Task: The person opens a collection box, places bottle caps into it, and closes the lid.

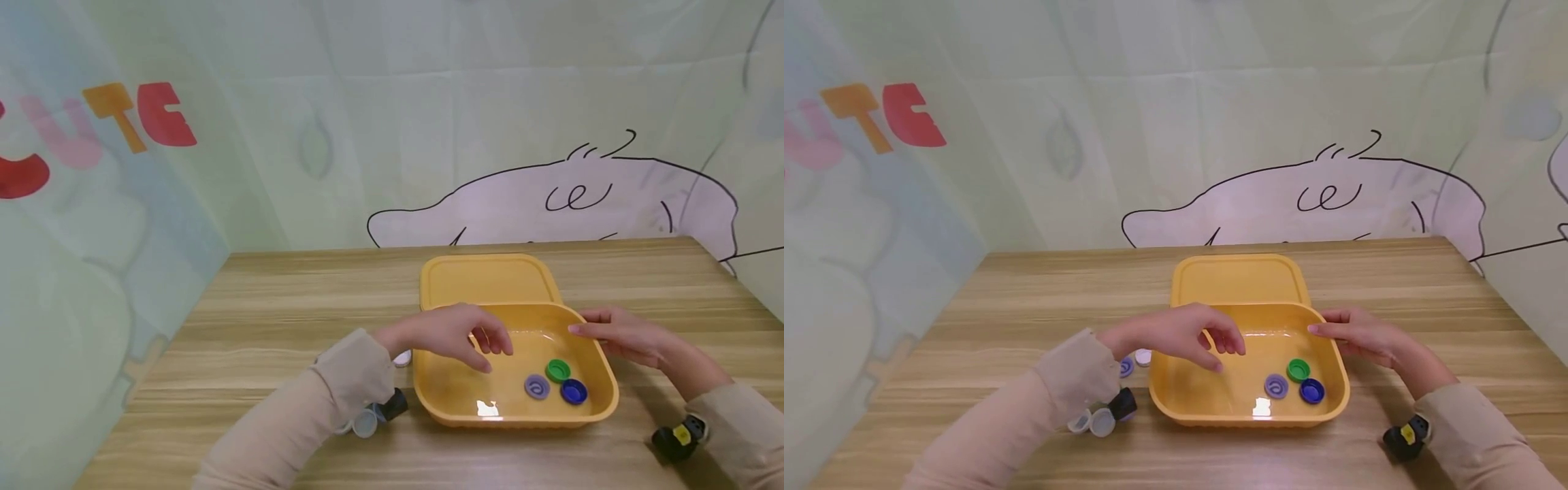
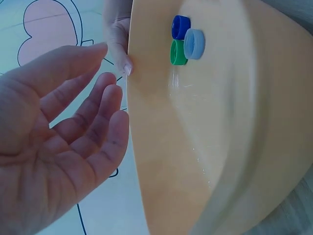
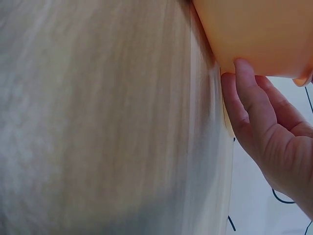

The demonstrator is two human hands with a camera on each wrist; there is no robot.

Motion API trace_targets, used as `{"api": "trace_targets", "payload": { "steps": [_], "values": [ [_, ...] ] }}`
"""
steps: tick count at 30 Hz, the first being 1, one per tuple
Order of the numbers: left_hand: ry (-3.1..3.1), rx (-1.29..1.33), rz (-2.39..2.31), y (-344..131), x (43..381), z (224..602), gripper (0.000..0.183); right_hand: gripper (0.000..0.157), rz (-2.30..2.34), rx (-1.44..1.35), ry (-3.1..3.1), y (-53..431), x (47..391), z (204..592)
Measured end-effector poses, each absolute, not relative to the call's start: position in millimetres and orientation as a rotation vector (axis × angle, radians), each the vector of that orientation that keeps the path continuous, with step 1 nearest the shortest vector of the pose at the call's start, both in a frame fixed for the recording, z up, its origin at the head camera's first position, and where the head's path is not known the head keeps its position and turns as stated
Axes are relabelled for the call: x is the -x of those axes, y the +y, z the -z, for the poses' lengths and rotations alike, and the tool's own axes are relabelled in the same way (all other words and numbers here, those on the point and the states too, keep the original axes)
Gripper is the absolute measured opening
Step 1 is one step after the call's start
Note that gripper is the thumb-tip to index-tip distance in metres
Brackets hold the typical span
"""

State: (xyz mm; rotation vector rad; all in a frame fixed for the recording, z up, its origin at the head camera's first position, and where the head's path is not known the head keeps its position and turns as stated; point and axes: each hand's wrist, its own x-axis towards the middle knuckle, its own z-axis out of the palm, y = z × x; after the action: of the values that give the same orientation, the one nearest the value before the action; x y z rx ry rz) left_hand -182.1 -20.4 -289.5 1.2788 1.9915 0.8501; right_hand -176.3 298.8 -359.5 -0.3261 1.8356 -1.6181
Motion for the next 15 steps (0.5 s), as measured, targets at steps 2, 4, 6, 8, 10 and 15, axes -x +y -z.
{"api": "trace_targets", "payload": {
  "steps": [2, 4, 6, 8, 10, 15],
  "values": [
    [1.992, -1.272, -0.852, -22.0, 181.4, 288.7, 0.029, 0.031, 1.615, 0.326, 1.844, 299.0, 176.2, 359.4],
    [1.995, -1.270, -0.855, -24.3, 180.8, 288.2, 0.029, 0.032, 1.614, 0.333, 1.848, 299.2, 176.1, 359.4],
    [2.002, -1.269, -0.861, -27.1, 180.6, 287.6, 0.028, 0.034, 1.613, 0.339, 1.852, 299.0, 175.8, 359.3],
    [2.010, -1.266, -0.864, -29.7, 180.4, 286.9, 0.028, 0.034, 1.614, 0.335, 1.852, 298.8, 175.5, 358.5],
    [2.018, -1.258, -0.867, -31.7, 180.3, 285.8, 0.028, 0.036, 1.612, 0.329, 1.858, 298.7, 175.4, 357.8],
    [2.017, -1.236, -0.878, -35.8, 180.0, 284.1, 0.028, 0.040, 1.603, 0.318, 1.868, 297.4, 175.1, 357.6]
  ]
}}
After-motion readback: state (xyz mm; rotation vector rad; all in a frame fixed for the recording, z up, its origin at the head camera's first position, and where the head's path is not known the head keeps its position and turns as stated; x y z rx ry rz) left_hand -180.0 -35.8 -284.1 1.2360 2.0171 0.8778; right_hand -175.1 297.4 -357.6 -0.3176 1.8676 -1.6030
